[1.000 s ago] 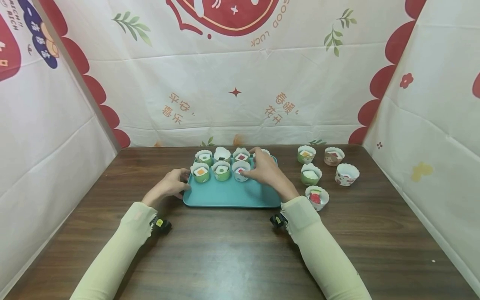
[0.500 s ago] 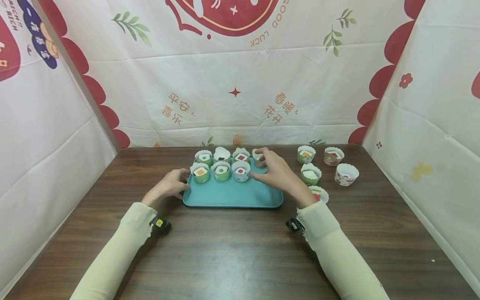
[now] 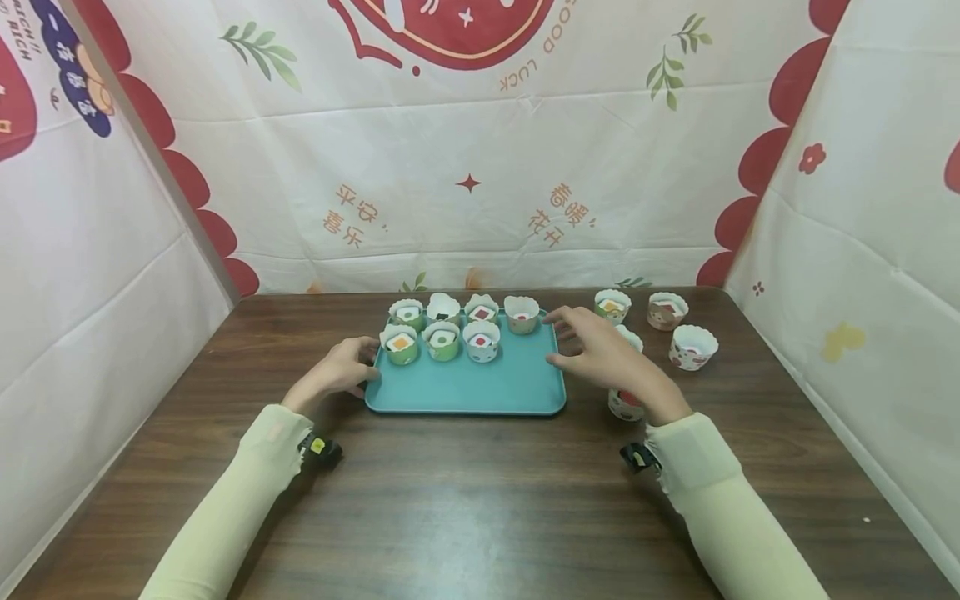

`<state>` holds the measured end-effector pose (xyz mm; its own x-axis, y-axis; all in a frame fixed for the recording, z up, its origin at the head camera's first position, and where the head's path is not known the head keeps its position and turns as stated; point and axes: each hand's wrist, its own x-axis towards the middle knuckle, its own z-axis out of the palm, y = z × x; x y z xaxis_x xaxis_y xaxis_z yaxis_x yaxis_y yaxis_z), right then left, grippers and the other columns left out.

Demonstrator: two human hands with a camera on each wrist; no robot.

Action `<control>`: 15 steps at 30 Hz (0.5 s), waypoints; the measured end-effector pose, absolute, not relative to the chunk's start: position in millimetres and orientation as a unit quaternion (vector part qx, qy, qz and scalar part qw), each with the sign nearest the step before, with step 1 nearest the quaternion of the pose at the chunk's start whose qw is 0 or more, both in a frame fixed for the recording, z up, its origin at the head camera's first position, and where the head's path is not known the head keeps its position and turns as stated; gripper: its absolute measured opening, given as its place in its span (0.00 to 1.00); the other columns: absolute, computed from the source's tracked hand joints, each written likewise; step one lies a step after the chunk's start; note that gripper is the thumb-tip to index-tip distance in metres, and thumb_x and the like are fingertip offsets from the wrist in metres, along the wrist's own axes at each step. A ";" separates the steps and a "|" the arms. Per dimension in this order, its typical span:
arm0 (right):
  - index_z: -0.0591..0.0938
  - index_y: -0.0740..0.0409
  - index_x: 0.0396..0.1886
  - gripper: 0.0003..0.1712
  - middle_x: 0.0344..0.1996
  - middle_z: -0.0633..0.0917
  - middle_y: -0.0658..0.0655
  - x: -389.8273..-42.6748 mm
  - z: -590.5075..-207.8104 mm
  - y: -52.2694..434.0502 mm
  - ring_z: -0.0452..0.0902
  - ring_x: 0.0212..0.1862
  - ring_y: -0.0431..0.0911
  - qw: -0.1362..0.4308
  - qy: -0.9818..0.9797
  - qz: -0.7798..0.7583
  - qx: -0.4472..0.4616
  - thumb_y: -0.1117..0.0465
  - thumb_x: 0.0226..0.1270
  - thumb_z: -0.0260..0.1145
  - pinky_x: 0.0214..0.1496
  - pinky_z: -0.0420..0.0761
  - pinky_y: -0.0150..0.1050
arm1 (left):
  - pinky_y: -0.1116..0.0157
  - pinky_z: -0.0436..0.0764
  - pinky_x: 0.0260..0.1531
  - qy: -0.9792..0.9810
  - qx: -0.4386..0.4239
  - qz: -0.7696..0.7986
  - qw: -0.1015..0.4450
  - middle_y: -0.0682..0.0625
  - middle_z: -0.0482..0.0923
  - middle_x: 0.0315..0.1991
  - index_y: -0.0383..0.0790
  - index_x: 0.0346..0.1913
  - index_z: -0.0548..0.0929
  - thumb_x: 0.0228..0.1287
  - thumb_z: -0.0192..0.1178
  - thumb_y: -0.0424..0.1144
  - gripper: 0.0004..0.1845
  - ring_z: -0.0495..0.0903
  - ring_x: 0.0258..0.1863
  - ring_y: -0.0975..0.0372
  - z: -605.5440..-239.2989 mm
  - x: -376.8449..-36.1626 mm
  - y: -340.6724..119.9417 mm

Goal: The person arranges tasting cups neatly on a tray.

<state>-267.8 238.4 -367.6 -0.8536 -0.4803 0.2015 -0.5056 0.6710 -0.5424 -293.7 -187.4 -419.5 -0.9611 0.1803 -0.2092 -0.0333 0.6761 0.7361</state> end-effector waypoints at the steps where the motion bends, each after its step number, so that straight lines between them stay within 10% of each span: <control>1: 0.75 0.61 0.65 0.29 0.59 0.82 0.65 -266.9 -367.5 242.7 0.83 0.59 0.61 0.025 -0.916 0.296 0.271 0.63 0.67 0.73 0.55 0.88 0.54 | 0.60 0.90 0.29 0.906 0.040 0.400 0.133 0.32 0.76 0.60 0.30 0.76 0.64 0.66 0.60 0.27 0.35 0.84 0.48 0.48 -419.2 -293.6 -187.4; 15: 0.82 0.55 0.57 0.28 0.53 0.86 0.57 -254.6 -370.0 297.0 0.84 0.51 0.46 0.042 -0.913 0.298 0.274 0.61 0.58 0.81 0.47 0.91 0.42 | 0.60 0.90 0.29 0.906 0.042 0.400 0.136 0.31 0.76 0.60 0.30 0.76 0.64 0.67 0.60 0.27 0.35 0.84 0.48 0.48 -417.9 -292.6 -187.0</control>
<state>-254.6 297.0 -370.0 -0.8461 -0.4762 0.2395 -0.5258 0.6721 -0.5213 -292.6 -187.0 -417.9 -0.9595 0.1851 -0.2123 -0.0321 0.6769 0.7353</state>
